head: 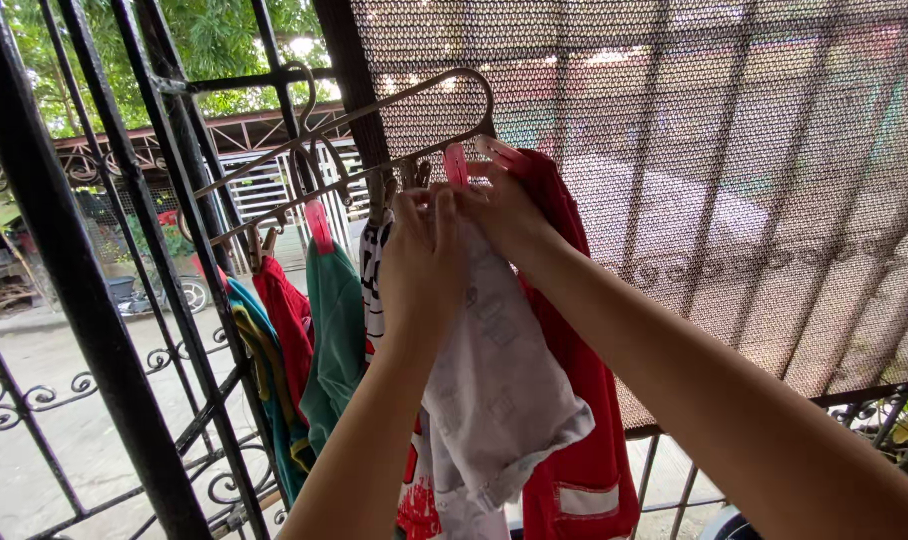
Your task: The person takes wet clothes from a black basin and hangs them on a metal drying rack using hangers and clips. They handle several items including a red shirt, a white shirt, and a green shirt, securing each to the rack.
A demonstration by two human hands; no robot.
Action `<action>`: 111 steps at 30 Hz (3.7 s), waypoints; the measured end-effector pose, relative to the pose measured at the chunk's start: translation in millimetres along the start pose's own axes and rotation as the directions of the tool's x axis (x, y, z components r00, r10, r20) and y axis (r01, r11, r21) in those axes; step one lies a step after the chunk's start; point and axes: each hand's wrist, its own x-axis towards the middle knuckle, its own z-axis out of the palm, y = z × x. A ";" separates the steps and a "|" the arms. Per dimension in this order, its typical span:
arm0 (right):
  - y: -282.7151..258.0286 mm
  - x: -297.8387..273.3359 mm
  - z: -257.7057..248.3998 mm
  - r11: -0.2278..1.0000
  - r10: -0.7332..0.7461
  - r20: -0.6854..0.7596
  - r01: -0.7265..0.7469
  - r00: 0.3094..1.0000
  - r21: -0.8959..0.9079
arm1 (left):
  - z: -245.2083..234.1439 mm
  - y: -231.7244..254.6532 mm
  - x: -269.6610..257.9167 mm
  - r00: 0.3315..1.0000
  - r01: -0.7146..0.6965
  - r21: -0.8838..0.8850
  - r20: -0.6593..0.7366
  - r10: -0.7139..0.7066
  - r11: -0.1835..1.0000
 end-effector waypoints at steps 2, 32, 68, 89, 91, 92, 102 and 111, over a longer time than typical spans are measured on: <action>-7.9 -24.3 -6.5 0.962 -0.014 0.081 0.035 0.997 -0.271 | -11.7 -14.6 -12.2 0.983 -0.140 0.160 -0.100 0.157 0.977; -44.0 -34.3 -97.7 0.631 -0.103 -0.060 0.019 0.993 -0.776 | -61.5 -105.5 43.4 0.995 0.066 0.476 -0.102 -0.019 0.877; 4.8 -21.9 164.9 0.897 -0.132 0.169 0.190 0.977 -0.400 | -91.4 -152.5 -20.1 0.997 0.039 0.245 -0.074 -0.021 0.969; 37.5 -54.6 52.4 0.921 0.041 0.514 0.167 0.857 -0.351 | -71.6 -182.7 -16.2 0.971 -0.096 0.270 -0.187 0.150 0.958; 28.9 -78.5 46.4 0.915 0.087 0.557 0.155 0.826 -0.373 | -69.3 -177.8 -29.5 0.961 -0.071 0.224 -0.246 0.127 0.972; 23.0 -89.1 42.1 0.884 0.080 0.593 0.218 0.801 -0.413 | -70.7 -173.6 -33.4 0.939 -0.146 0.170 -0.285 0.191 0.975; -10.8 -108.4 -28.5 0.402 -0.631 0.408 0.728 0.660 -0.555 | -45.6 -92.1 -63.2 0.806 -0.475 0.466 -0.109 0.581 0.746; 11.7 -78.6 3.6 0.819 -0.461 -0.019 0.417 0.887 -0.393 | 35.0 -45.1 -45.6 0.843 -0.535 0.172 0.050 0.535 0.827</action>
